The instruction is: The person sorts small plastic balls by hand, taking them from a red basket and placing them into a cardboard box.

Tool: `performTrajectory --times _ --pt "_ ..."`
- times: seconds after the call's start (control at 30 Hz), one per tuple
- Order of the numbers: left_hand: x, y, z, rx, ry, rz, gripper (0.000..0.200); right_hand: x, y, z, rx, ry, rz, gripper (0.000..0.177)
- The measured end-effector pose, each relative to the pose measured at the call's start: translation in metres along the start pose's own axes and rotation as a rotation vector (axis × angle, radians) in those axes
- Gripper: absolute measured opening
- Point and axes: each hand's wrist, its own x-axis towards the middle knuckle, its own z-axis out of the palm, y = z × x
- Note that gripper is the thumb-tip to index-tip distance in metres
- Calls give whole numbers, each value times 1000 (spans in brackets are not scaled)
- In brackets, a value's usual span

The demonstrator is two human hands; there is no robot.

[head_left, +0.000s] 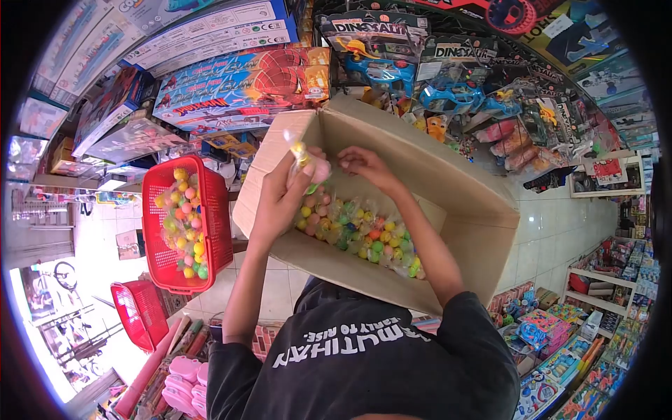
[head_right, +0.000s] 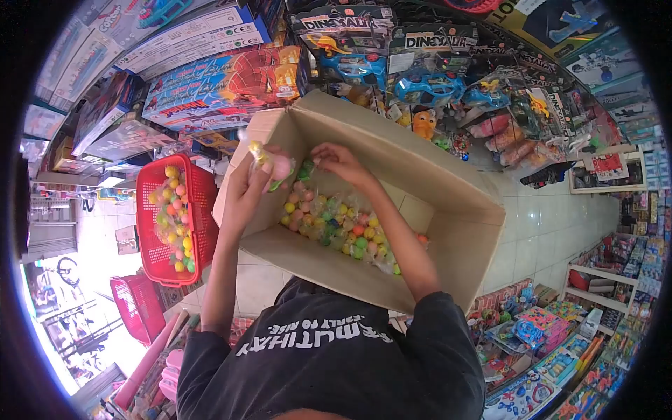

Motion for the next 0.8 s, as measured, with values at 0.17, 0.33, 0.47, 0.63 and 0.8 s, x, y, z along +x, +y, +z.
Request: performTrajectory --times 0.17,0.33,0.47,0.63,0.8 --pt "18 7 12 222 -192 -51 44 -46 -101 5 2 -117 -214 36" --pt "39 3 26 295 -438 -216 50 -48 -90 -5 -270 -187 -188 45" --pt "53 -14 47 370 -439 -351 61 -55 -80 -5 -431 -44 -236 44" --pt "70 -52 58 100 -506 -604 64 -41 -31 -35 -255 -52 -41 39" --pt "88 -128 55 978 -588 -374 45 -32 19 -47 -118 -109 212 33"
